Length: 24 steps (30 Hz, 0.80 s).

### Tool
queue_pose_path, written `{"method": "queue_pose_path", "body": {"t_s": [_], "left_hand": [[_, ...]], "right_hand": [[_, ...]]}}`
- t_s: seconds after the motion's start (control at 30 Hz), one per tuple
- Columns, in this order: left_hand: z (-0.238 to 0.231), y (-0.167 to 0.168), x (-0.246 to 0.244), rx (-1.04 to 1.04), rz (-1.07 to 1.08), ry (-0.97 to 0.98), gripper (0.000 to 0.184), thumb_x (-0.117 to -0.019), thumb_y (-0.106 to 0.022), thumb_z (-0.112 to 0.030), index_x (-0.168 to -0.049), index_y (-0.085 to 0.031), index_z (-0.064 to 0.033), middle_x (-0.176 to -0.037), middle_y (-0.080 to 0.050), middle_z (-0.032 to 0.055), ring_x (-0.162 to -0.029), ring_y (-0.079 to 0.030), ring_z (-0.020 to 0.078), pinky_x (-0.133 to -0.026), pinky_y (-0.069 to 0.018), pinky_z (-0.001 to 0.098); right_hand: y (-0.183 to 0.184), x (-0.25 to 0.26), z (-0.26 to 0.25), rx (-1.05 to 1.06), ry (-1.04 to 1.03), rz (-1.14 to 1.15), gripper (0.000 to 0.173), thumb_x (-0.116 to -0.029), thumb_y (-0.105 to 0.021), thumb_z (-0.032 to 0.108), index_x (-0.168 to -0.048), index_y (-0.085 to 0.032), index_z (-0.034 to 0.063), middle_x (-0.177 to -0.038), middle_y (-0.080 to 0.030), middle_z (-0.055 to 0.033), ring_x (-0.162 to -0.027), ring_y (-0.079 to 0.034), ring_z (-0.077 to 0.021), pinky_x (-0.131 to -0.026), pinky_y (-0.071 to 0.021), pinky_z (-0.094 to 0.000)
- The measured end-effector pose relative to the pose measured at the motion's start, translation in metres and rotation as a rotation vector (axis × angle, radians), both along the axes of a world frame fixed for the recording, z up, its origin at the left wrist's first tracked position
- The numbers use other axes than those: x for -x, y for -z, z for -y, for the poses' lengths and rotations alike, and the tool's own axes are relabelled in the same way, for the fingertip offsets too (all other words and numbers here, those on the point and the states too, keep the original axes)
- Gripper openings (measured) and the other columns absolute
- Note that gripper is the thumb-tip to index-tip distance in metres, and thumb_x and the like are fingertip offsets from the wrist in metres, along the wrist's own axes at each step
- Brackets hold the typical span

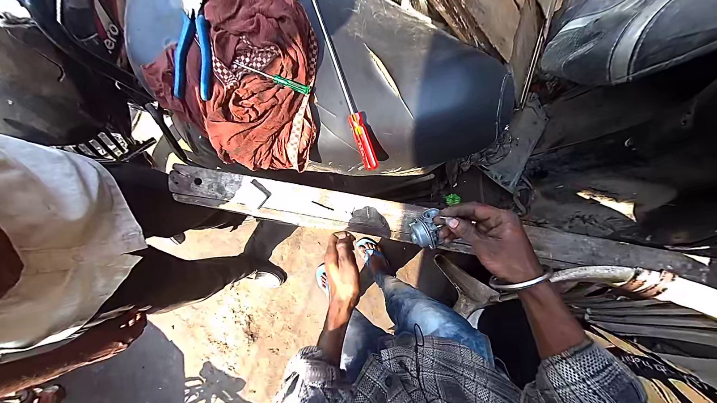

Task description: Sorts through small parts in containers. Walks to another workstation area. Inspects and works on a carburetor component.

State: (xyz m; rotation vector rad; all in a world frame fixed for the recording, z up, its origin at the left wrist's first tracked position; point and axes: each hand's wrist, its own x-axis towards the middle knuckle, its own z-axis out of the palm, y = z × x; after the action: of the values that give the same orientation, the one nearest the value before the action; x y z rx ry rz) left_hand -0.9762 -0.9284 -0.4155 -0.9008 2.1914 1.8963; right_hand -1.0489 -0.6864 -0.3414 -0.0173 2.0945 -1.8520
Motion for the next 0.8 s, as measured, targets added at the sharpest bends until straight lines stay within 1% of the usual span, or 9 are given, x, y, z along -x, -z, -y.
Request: {"method": "queue_pose_path", "body": {"t_s": [0.03,0.1,0.17,0.23,0.3,0.43,0.53,0.67,0.8], "left_hand": [[0.002,-0.024,-0.005,-0.314,0.014,-0.129,0.039,-0.1108,-0.027,-0.034,-0.095,-0.058,-0.0176,-0.069,-0.05,-0.0039,-0.058,-0.05,0.0077,-0.055,-0.0472,0.0242],[0.008,-0.067,-0.015,-0.797,-0.001,-0.275,0.045,-0.1103,-0.03,-0.039,-0.081,-0.057,-0.0181,-0.063,-0.049,-0.0054,-0.054,-0.049,0.0083,-0.054,-0.0461,0.0249],[0.013,-0.105,-0.027,-0.959,-0.047,-0.297,0.042,-0.1073,-0.047,-0.039,-0.078,-0.063,-0.0138,-0.064,-0.053,-0.0034,-0.056,-0.052,0.0073,-0.055,-0.046,0.0227],[0.019,-0.129,-0.041,-1.036,-0.161,-0.244,0.023,-0.0946,-0.072,-0.032,-0.085,-0.076,-0.0109,-0.072,-0.065,-0.0001,-0.062,-0.06,0.0063,-0.06,-0.0502,0.0217],[0.025,-0.146,-0.047,-1.096,-0.254,-0.214,0.015,-0.0885,-0.079,-0.024,-0.092,-0.079,-0.0097,-0.079,-0.071,0.0024,-0.067,-0.064,0.0065,-0.065,-0.0534,0.0217],[0.03,-0.169,-0.049,-1.094,-0.353,-0.22,0.01,-0.0934,-0.073,-0.017,-0.097,-0.077,-0.0088,-0.084,-0.07,0.006,-0.07,-0.064,0.009,-0.068,-0.0542,0.0244],[0.033,-0.182,-0.048,-1.01,-0.412,-0.203,0.019,-0.1012,-0.063,-0.022,-0.113,-0.073,-0.0104,-0.093,-0.073,0.0116,-0.073,-0.066,0.0108,-0.071,-0.056,0.0265],[0.04,-0.203,-0.057,-1.074,-0.494,-0.2,0.015,-0.104,-0.058,-0.021,-0.104,-0.068,-0.0111,-0.088,-0.07,0.0093,-0.072,-0.065,0.0107,-0.07,-0.0548,0.0248],[0.05,-0.218,-0.074,-1.163,-0.592,-0.172,0.011,-0.0941,-0.072,-0.023,-0.095,-0.077,-0.0137,-0.097,-0.071,0.0042,-0.084,-0.067,0.0102,-0.078,-0.0562,0.0262]], "right_hand": [[-0.01,-0.009,0.011,0.051,-0.032,-0.026,0.018,-0.0966,-0.062,0.002,-0.11,-0.073,0.0014,-0.106,-0.072,-0.0074,-0.082,-0.071,-0.015,-0.076,-0.0636,-0.0316],[-0.033,-0.028,0.034,0.156,-0.086,-0.056,0.012,-0.0941,-0.069,0.007,-0.104,-0.076,0.0049,-0.102,-0.072,-0.0055,-0.08,-0.07,-0.0138,-0.073,-0.0633,-0.0301],[-0.055,-0.044,0.056,0.295,-0.139,-0.048,0.012,-0.0933,-0.074,0.012,-0.104,-0.077,0.0065,-0.099,-0.073,-0.0061,-0.079,-0.071,-0.0144,-0.072,-0.0639,-0.0298],[-0.077,-0.054,0.075,0.407,-0.179,-0.041,0.012,-0.0931,-0.074,0.013,-0.104,-0.077,0.0077,-0.098,-0.074,-0.0057,-0.081,-0.072,-0.0133,-0.074,-0.0641,-0.0287],[-0.095,-0.056,0.088,0.496,-0.216,-0.039,0.012,-0.0939,-0.074,0.012,-0.104,-0.076,0.0072,-0.099,-0.074,-0.0052,-0.084,-0.072,-0.0112,-0.076,-0.0637,-0.0269],[-0.123,-0.055,0.106,0.513,-0.269,-0.142,0.011,-0.094,-0.074,0.012,-0.104,-0.076,0.0063,-0.098,-0.075,-0.0048,-0.086,-0.072,-0.0101,-0.076,-0.0633,-0.0254],[-0.143,-0.061,0.117,0.422,-0.241,-0.244,0.016,-0.0935,-0.075,0.012,-0.109,-0.073,0.0096,-0.098,-0.075,-0.0034,-0.085,-0.073,-0.0103,-0.077,-0.0639,-0.0264],[-0.166,-0.072,0.131,0.284,-0.177,-0.433,0.012,-0.0956,-0.073,0.014,-0.106,-0.075,0.0093,-0.099,-0.074,-0.0024,-0.085,-0.072,-0.0096,-0.074,-0.0638,-0.0236],[-0.178,-0.088,0.152,0.175,-0.16,-0.566,0.008,-0.0956,-0.073,0.016,-0.102,-0.075,0.0133,-0.106,-0.066,0.0006,-0.091,-0.067,-0.0062,-0.076,-0.0617,-0.0198]]}}
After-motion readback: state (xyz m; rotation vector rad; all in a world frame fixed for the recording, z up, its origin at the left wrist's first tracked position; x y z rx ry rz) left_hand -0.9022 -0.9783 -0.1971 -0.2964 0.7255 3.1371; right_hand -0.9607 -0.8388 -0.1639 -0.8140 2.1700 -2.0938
